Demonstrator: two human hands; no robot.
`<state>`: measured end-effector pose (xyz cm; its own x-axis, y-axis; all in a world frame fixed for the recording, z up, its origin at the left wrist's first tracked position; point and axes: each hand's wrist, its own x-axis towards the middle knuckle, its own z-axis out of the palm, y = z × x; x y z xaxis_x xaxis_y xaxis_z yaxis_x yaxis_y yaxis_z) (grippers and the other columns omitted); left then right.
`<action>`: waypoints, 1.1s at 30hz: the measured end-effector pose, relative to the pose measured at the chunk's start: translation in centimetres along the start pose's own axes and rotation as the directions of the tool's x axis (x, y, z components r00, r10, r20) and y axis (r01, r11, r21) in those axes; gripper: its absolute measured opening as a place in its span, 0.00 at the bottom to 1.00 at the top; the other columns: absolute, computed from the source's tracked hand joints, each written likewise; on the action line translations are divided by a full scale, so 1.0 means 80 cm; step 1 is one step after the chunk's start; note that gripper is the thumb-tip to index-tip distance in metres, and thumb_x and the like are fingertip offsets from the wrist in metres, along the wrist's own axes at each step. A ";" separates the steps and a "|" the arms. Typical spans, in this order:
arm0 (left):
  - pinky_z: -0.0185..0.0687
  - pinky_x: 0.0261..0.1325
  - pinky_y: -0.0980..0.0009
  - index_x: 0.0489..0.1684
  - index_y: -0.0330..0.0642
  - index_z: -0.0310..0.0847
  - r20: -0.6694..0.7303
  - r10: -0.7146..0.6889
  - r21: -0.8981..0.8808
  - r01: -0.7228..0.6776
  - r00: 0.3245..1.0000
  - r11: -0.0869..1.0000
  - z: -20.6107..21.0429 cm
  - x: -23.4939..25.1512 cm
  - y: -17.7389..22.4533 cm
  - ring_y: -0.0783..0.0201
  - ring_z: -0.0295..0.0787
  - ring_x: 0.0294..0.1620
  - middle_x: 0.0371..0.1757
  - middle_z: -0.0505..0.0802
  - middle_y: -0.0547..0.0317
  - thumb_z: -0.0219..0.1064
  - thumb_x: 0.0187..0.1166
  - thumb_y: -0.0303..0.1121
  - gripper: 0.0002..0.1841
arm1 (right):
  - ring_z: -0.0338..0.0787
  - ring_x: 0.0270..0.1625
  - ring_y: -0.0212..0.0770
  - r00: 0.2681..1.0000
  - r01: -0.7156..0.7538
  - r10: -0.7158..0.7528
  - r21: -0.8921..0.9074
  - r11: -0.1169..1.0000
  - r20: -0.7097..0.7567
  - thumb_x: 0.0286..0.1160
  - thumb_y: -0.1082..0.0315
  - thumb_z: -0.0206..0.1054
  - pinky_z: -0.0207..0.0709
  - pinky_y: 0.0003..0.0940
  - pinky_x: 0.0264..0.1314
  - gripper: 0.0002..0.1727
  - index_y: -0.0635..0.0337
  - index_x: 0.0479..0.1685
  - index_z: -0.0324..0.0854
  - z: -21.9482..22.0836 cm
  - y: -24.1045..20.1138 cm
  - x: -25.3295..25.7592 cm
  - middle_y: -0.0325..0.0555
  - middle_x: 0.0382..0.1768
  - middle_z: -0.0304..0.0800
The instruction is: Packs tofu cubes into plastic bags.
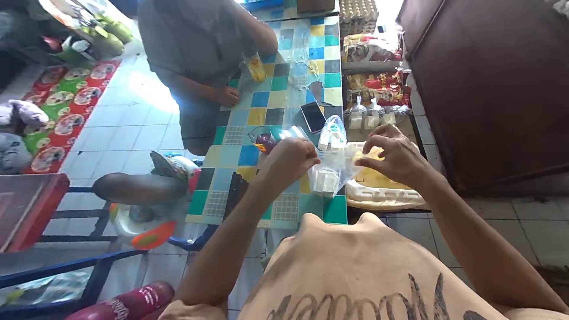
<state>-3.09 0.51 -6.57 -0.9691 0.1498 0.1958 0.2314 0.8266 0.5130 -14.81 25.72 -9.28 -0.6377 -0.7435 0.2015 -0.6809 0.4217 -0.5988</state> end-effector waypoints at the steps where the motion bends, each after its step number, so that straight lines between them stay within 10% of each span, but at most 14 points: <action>1: 0.85 0.42 0.60 0.31 0.34 0.90 -0.030 -0.002 0.002 0.002 1.000 1.000 0.002 0.000 -0.002 0.58 0.90 0.33 0.32 0.92 0.51 0.75 0.73 0.27 0.05 | 0.90 0.48 0.55 0.999 0.033 -0.033 -0.020 0.999 -0.016 0.70 0.61 0.80 0.87 0.51 0.43 0.13 0.62 0.35 0.86 0.004 0.001 0.003 0.60 0.56 0.85; 4: 0.87 0.39 0.56 0.55 0.36 0.84 0.011 -0.122 -0.073 0.123 0.992 0.990 0.005 -0.001 0.003 0.58 0.90 0.30 0.32 0.92 0.52 0.73 0.77 0.26 0.12 | 0.91 0.36 0.50 0.998 0.007 -0.009 0.025 1.000 0.069 0.78 0.71 0.72 0.88 0.50 0.41 0.10 0.66 0.53 0.83 0.013 0.001 0.012 0.56 0.41 0.89; 6: 0.89 0.46 0.56 0.63 0.36 0.83 0.104 -0.177 -0.134 0.191 0.979 0.972 0.010 -0.001 0.003 0.57 0.92 0.36 0.37 0.93 0.50 0.71 0.77 0.25 0.16 | 0.91 0.46 0.56 0.970 -0.113 0.090 0.091 0.989 0.226 0.84 0.74 0.64 0.86 0.55 0.52 0.21 0.60 0.75 0.80 0.020 -0.002 0.014 0.61 0.50 0.90; 8: 0.85 0.61 0.59 0.51 0.32 0.89 0.202 -0.128 -0.215 0.172 0.971 0.961 0.011 0.007 0.001 0.58 0.92 0.48 0.45 0.94 0.47 0.67 0.79 0.24 0.09 | 0.90 0.56 0.56 0.937 -0.207 0.143 0.179 0.962 0.320 0.81 0.78 0.57 0.83 0.53 0.62 0.21 0.61 0.70 0.85 0.022 -0.007 0.023 0.64 0.57 0.89; 11: 0.81 0.62 0.61 0.39 0.30 0.93 0.161 -0.020 -0.326 0.072 0.987 0.943 0.011 0.020 0.011 0.53 0.88 0.53 0.48 0.92 0.40 0.69 0.76 0.23 0.06 | 0.91 0.41 0.40 0.933 -0.326 0.214 0.427 0.843 0.288 0.84 0.79 0.53 0.88 0.38 0.50 0.16 0.71 0.58 0.86 0.032 -0.026 0.031 0.56 0.50 0.88; 15: 0.82 0.57 0.60 0.44 0.25 0.89 0.038 -0.128 -0.432 0.132 0.991 0.892 0.027 0.023 0.017 0.53 0.89 0.46 0.42 0.92 0.40 0.68 0.76 0.21 0.07 | 0.89 0.45 0.35 0.931 -0.362 0.213 0.660 0.658 0.297 0.77 0.74 0.53 0.86 0.35 0.55 0.15 0.73 0.53 0.82 0.048 -0.033 0.028 0.50 0.48 0.87; 18: 0.84 0.48 0.65 0.55 0.24 0.83 -0.007 -0.228 -0.514 0.192 0.974 0.836 0.038 0.023 0.015 0.61 0.88 0.36 0.37 0.92 0.45 0.71 0.75 0.24 0.14 | 0.90 0.50 0.44 0.934 -0.340 0.182 0.607 0.718 0.308 0.70 0.73 0.71 0.87 0.40 0.55 0.23 0.75 0.65 0.78 0.049 -0.038 0.027 0.59 0.59 0.83; 21: 0.87 0.49 0.65 0.55 0.24 0.82 -0.050 -0.228 -0.580 0.158 0.972 0.799 0.051 0.020 0.018 0.62 0.91 0.37 0.38 0.93 0.45 0.71 0.74 0.22 0.14 | 0.91 0.39 0.39 0.943 -0.324 0.233 0.490 0.809 0.239 0.72 0.74 0.74 0.88 0.36 0.45 0.16 0.74 0.56 0.81 0.056 -0.048 0.029 0.54 0.44 0.90; 25: 0.82 0.55 0.62 0.61 0.23 0.80 -0.250 -0.229 -0.525 0.067 0.941 0.849 0.045 0.024 0.023 0.56 0.87 0.48 0.49 0.90 0.40 0.75 0.72 0.30 0.23 | 0.88 0.29 0.38 0.993 -0.094 0.065 0.324 0.942 0.099 0.75 0.77 0.67 0.85 0.36 0.39 0.06 0.74 0.39 0.86 0.032 -0.060 0.037 0.51 0.28 0.89; 28: 0.76 0.74 0.63 0.77 0.19 0.64 -0.142 -0.042 -0.626 -0.057 0.989 0.778 0.001 0.044 0.031 0.56 0.83 0.69 0.69 0.84 0.33 0.62 0.84 0.31 0.28 | 0.90 0.33 0.40 0.979 0.206 -0.201 0.188 0.960 -0.041 0.70 0.78 0.66 0.87 0.40 0.40 0.06 0.69 0.37 0.88 -0.013 -0.092 0.059 0.51 0.32 0.91; 33: 0.76 0.43 0.85 0.46 0.34 0.80 -0.092 0.175 -0.666 -0.191 0.980 0.721 -0.100 0.084 0.064 0.88 0.78 0.35 0.32 0.85 0.74 0.49 0.90 0.31 0.14 | 0.85 0.26 0.21 0.886 0.438 -0.426 0.027 0.899 -0.184 0.79 0.72 0.67 0.84 0.18 0.30 0.05 0.60 0.43 0.89 -0.135 -0.178 0.102 0.36 0.31 0.89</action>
<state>-7.72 1.37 4.06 -0.9018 0.2415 0.3583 0.4085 0.2063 0.8891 -14.24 19.24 9.24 -0.3410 -0.7425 0.5766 -0.8813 0.0389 -0.4710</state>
